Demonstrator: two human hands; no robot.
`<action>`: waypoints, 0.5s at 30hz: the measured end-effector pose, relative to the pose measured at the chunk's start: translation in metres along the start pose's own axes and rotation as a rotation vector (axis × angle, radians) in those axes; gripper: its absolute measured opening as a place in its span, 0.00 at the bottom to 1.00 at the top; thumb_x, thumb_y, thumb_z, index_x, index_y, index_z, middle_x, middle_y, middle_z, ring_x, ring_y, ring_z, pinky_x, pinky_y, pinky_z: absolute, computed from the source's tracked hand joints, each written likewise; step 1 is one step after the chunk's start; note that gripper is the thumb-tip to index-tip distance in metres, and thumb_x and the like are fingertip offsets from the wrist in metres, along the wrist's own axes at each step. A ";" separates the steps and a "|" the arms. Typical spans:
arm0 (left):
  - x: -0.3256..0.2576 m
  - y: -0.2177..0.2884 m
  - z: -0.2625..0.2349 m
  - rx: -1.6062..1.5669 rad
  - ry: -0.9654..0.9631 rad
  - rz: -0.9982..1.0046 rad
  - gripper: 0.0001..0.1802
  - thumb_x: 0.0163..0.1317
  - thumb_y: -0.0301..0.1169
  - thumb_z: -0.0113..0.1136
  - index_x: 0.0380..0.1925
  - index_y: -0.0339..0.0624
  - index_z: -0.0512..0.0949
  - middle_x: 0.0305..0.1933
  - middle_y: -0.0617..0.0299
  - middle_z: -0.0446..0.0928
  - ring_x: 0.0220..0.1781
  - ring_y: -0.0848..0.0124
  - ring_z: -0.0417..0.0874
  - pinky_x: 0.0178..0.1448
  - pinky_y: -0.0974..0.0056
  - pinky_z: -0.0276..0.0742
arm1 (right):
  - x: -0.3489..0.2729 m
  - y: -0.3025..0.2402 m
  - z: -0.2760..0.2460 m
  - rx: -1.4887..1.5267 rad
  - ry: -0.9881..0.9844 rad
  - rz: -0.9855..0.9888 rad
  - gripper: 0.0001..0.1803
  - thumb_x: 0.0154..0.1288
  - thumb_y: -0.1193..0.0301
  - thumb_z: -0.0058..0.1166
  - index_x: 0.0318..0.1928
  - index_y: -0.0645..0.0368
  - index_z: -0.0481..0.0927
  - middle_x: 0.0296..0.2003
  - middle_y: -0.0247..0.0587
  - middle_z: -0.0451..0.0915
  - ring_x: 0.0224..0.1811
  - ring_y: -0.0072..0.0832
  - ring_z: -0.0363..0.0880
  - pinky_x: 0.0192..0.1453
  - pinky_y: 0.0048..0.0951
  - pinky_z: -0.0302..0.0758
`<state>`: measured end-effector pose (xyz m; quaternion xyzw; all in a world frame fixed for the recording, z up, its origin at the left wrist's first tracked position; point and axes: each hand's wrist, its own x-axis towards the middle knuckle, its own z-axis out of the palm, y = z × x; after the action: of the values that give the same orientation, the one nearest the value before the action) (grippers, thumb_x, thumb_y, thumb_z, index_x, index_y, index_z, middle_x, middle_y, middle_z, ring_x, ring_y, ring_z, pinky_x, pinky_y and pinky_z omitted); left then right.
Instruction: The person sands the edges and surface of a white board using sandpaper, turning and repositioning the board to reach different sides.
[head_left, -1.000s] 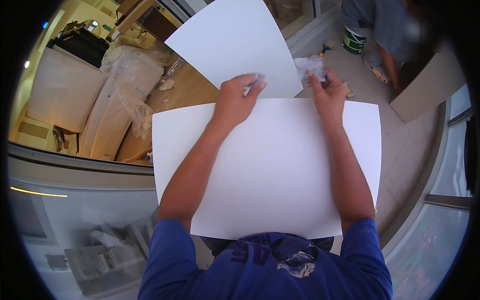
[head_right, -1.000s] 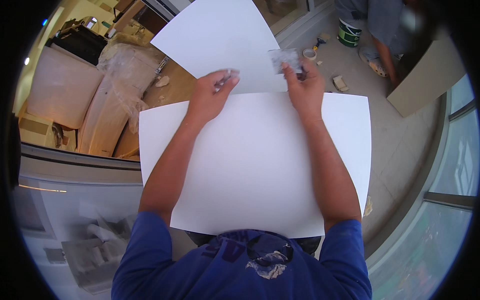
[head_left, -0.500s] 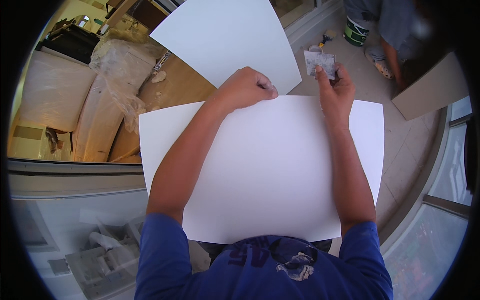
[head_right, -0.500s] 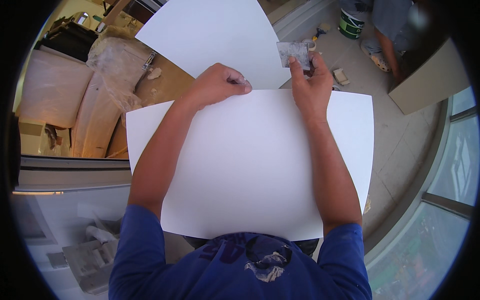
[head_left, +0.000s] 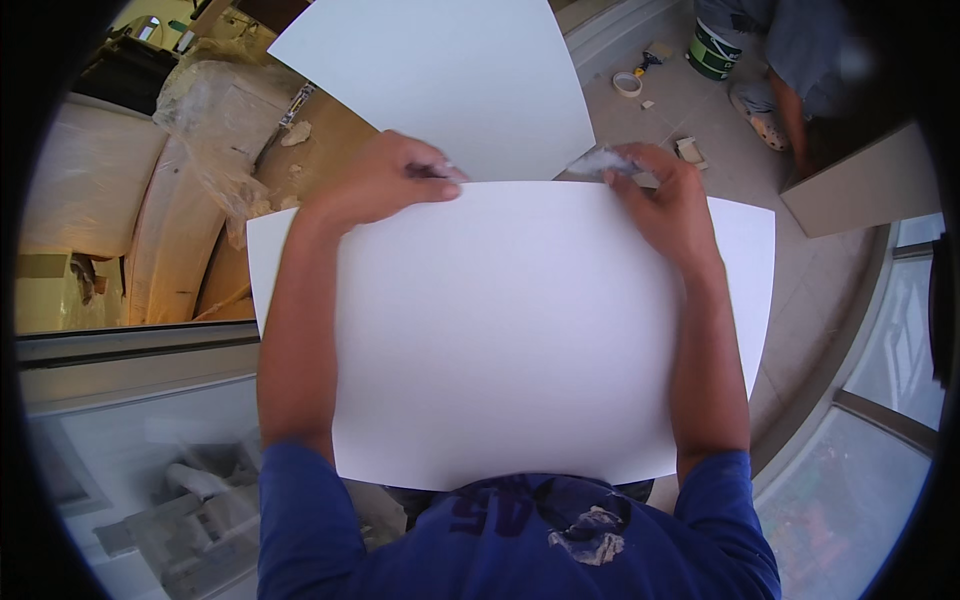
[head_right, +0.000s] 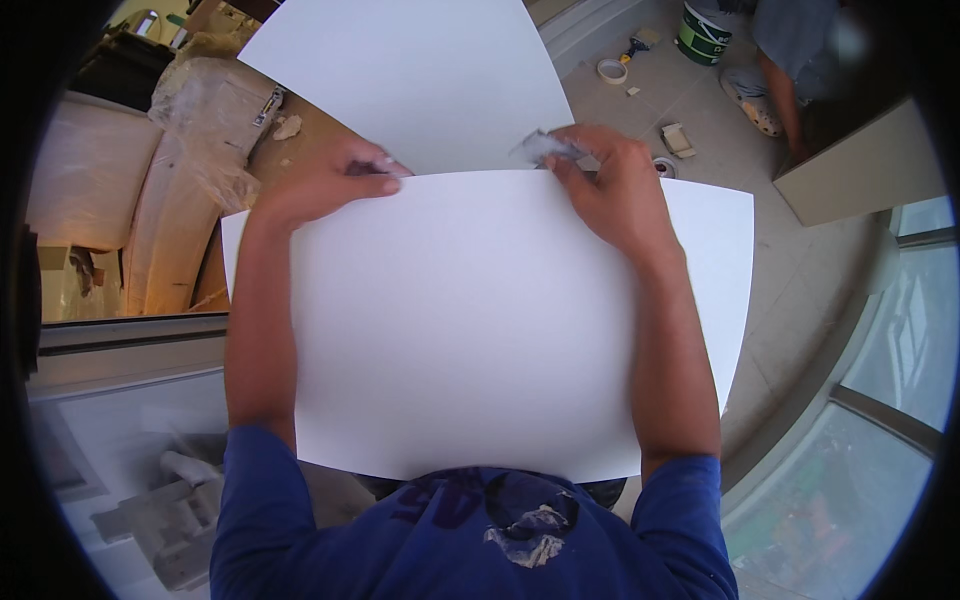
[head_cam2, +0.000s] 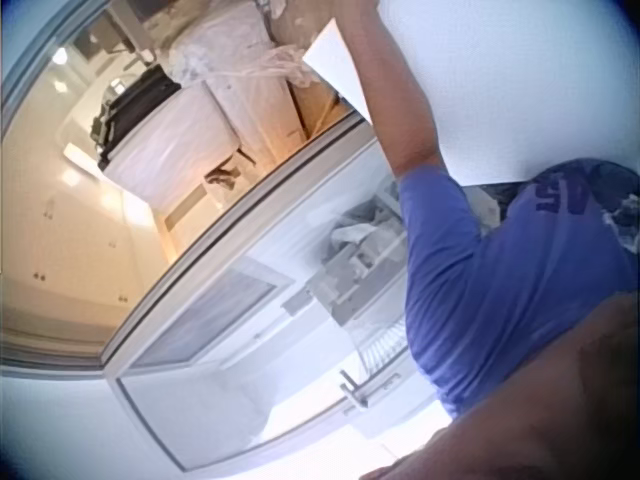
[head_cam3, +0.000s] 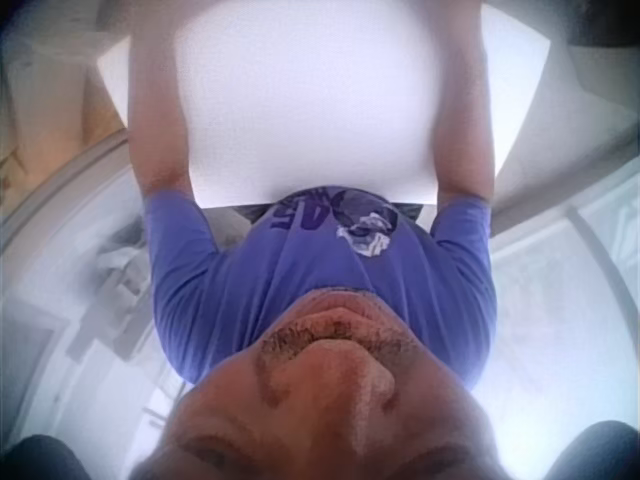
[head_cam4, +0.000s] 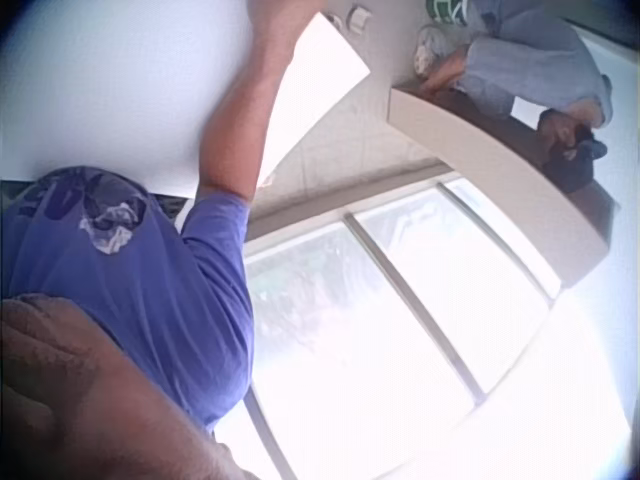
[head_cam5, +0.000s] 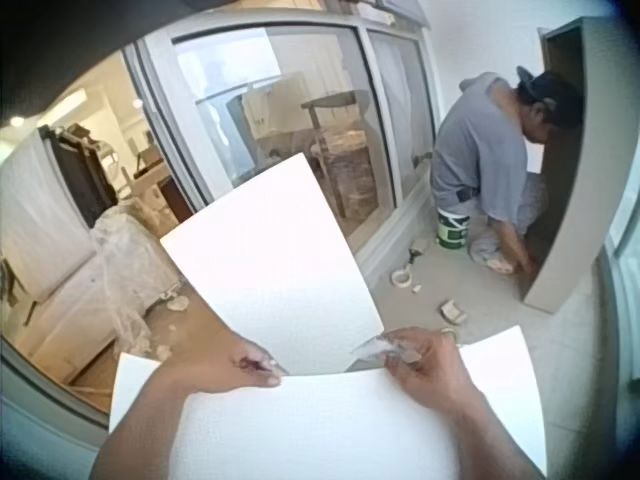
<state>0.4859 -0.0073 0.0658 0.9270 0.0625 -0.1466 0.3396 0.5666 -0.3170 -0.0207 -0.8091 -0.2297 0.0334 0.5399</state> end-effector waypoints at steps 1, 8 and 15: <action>-0.011 -0.002 -0.006 -0.043 0.039 -0.008 0.14 0.62 0.36 0.77 0.37 0.35 0.89 0.42 0.55 0.90 0.41 0.69 0.86 0.49 0.63 0.81 | 0.000 -0.001 -0.007 -0.082 -0.048 -0.016 0.12 0.71 0.72 0.65 0.50 0.64 0.87 0.44 0.46 0.89 0.43 0.36 0.88 0.49 0.34 0.84; -0.051 -0.051 -0.012 -0.046 0.303 0.081 0.13 0.61 0.35 0.78 0.37 0.35 0.89 0.42 0.54 0.90 0.43 0.70 0.88 0.47 0.64 0.82 | 0.003 -0.004 -0.006 -0.140 -0.189 -0.149 0.08 0.66 0.77 0.64 0.45 0.66 0.87 0.41 0.51 0.87 0.47 0.46 0.85 0.51 0.39 0.82; -0.053 -0.050 -0.003 -0.042 0.315 0.213 0.12 0.64 0.37 0.74 0.40 0.39 0.89 0.39 0.54 0.89 0.41 0.60 0.88 0.47 0.59 0.83 | 0.019 -0.050 0.051 -0.055 -0.284 -0.410 0.06 0.62 0.82 0.63 0.40 0.65 0.88 0.39 0.51 0.88 0.42 0.49 0.84 0.50 0.42 0.80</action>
<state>0.4261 0.0319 0.0543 0.9326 0.0195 0.0382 0.3583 0.5513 -0.2501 0.0066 -0.7472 -0.4634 0.0303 0.4755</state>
